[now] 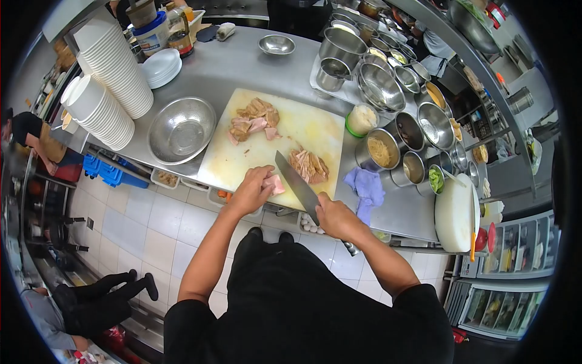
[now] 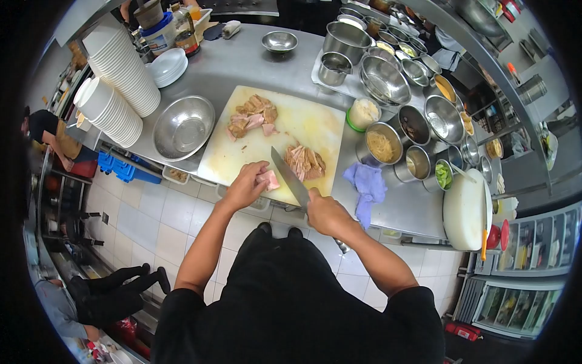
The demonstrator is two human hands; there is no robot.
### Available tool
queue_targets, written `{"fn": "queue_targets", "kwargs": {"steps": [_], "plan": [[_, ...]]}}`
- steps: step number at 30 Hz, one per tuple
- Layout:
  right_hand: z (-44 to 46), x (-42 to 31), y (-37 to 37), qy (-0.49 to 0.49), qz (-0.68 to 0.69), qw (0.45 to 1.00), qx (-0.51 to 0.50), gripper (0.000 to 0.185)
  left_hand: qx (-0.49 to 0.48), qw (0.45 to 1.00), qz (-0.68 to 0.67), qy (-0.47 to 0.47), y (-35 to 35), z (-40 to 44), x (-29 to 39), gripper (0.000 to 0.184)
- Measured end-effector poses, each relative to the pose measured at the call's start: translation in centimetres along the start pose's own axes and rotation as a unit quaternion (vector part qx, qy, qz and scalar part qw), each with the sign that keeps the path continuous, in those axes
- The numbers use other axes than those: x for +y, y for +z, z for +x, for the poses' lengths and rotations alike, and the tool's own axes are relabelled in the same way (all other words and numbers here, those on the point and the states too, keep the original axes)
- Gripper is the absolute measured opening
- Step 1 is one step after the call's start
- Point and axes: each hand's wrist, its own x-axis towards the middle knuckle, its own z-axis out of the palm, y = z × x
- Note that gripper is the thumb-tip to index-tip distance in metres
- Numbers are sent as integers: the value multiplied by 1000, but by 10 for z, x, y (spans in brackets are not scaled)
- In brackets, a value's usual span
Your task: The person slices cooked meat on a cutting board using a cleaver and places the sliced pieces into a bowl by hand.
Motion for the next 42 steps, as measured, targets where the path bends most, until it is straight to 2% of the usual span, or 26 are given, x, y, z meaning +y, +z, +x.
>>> {"fn": "queue_targets", "kwargs": {"steps": [6,7,9,16,19,21,22,24,25,27,28,30,34,35,36,40,42], "plan": [[-5,4,4,-10,10,1000,10,31,-81,995,-56,-11,-21,-19,-11,32],[-5,3,4,-13,13,1000,9,31,-82,995,-53,-13,-22,-20,-12,32],[-5,3,4,-5,10,1000,4,31,-65,994,-70,47,-19,-20,-12,30],[-2,15,10,-15,21,1000,9,30,-73,993,-87,38,-14,-1,-7,27],[1,22,16,-26,30,999,34,29,-83,993,-86,3,-19,2,-4,24],[-1,20,13,-16,31,999,22,30,-161,965,-188,-89,-25,6,-5,25],[-2,20,14,-16,30,999,20,30,-160,964,-189,-91,-25,10,-7,25],[-1,18,13,-22,31,999,23,30,-210,974,-56,-68,-25,21,-12,24],[-1,18,13,-22,30,999,24,30,-209,974,-56,-67,-21,20,-13,24],[0,17,12,-23,31,999,20,29,-128,987,-66,-66,-13,18,-13,22],[0,17,11,-23,31,999,21,29,-128,987,-66,-66,-10,16,-13,22],[0,16,11,-10,35,999,13,30,-114,963,-197,-143,-8,11,-12,27],[0,14,10,-14,33,999,13,30,-129,960,-199,-148,-6,11,-12,35],[2,15,12,-19,34,999,11,30,-57,994,-84,-50,-3,12,-10,30],[3,14,12,-23,34,999,10,29,18,998,34,50,0,13,-11,26],[0,5,7,-16,13,1000,6,30,0,999,14,34,5,7,-8,16],[0,4,7,-31,-15,999,11,28,14,998,-44,-42,12,4,-3,9]]}}
